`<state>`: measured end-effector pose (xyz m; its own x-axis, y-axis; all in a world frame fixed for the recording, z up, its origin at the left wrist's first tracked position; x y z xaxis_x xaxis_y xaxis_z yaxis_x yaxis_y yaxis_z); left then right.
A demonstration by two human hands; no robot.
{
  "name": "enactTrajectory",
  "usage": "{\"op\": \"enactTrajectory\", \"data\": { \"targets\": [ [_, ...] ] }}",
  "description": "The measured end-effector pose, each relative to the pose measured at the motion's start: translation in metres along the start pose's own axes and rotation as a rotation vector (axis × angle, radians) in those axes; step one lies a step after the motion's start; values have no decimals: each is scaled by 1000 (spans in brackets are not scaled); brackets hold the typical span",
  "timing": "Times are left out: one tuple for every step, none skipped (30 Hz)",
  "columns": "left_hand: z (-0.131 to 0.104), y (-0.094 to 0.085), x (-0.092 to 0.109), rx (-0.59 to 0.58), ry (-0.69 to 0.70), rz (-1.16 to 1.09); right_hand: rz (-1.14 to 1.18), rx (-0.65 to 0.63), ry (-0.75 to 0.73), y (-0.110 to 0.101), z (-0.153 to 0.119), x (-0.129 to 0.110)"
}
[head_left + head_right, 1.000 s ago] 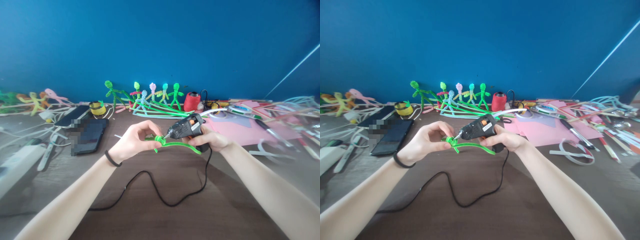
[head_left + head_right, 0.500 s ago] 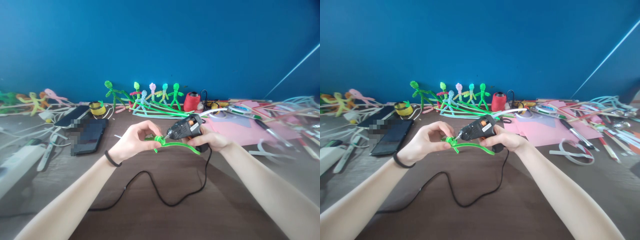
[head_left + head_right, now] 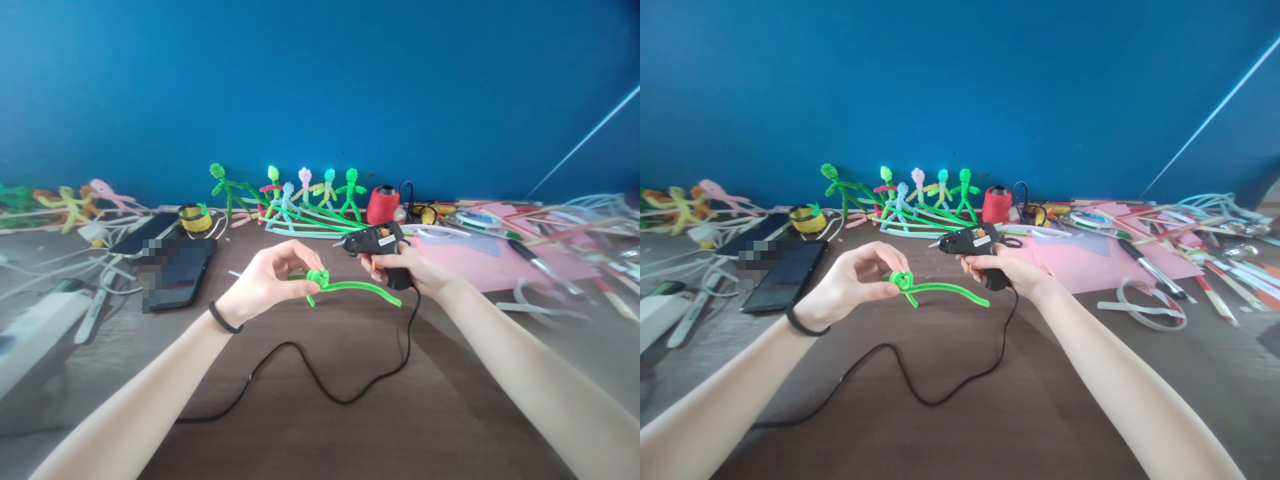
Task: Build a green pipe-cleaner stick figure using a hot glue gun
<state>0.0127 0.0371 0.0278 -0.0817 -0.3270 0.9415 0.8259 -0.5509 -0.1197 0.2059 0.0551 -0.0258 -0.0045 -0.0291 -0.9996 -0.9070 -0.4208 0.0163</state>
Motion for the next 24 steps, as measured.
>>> {"op": "enactTrajectory", "data": {
  "targets": [
    [0,0,0,4,-4,7,-30,37,33,-2,1,4],
    [0,0,1,8,-8,14,-79,66,74,-4,3,8],
    [0,0,1,12,-13,22,-145,98,116,-5,4,12],
    [0,0,1,14,-18,29,-224,137,151,-7,4,15],
    [0,0,1,15,-20,33,-314,183,174,-10,5,16],
    [0,1,2,15,-22,37,-408,233,187,-13,6,17],
    [0,1,2,14,-23,38,-502,277,195,-15,7,17],
    [0,1,2,15,-24,38,-588,309,206,-18,7,17],
    [0,2,2,18,-26,37,-660,319,221,-19,7,18],
    [0,2,2,22,-30,36,-724,315,237,-21,7,19],
    [0,2,2,26,-33,31,-790,306,247,-22,7,20],
    [0,2,2,28,-36,24,-870,293,239,-23,7,20],
    [0,2,2,29,-36,14,-963,283,214,-23,7,20],
    [0,2,2,28,-36,3,-1071,271,187,-23,6,19],
    [0,2,1,28,-34,-9,-1174,262,167,-22,5,19],
    [0,2,1,28,-32,-21,-1257,259,167,-22,4,20],
    [0,2,1,28,-30,-33,-1310,259,176,-22,3,20],
    [0,2,1,28,-30,-41,-1339,272,187,-22,2,20],
    [0,2,1,27,-32,-46,-1350,292,199,-22,1,19],
    [0,2,1,26,-35,-47,-1350,317,209,-22,0,17],
    [0,2,1,28,-37,-43,-1349,348,223,-22,-1,13],
    [0,2,0,34,-39,-35,-1343,376,242,-22,-2,9],
    [0,1,0,42,-41,-24,-1326,396,264,-22,-3,5],
    [0,1,0,50,-40,-13,-1297,400,275,-21,-4,0]
  ]
}}
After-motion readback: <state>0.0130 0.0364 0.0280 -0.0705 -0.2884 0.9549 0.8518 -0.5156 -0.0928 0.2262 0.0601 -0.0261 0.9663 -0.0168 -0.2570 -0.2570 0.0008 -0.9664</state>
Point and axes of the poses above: each hand's wrist, its own z-axis towards the middle knuckle, its own y-axis out of the palm, x = y × z, the point moved 6 cm from there along z, towards the middle knuckle, and after that the axes turned 2 degrees about -z, right-handed, at the moved point
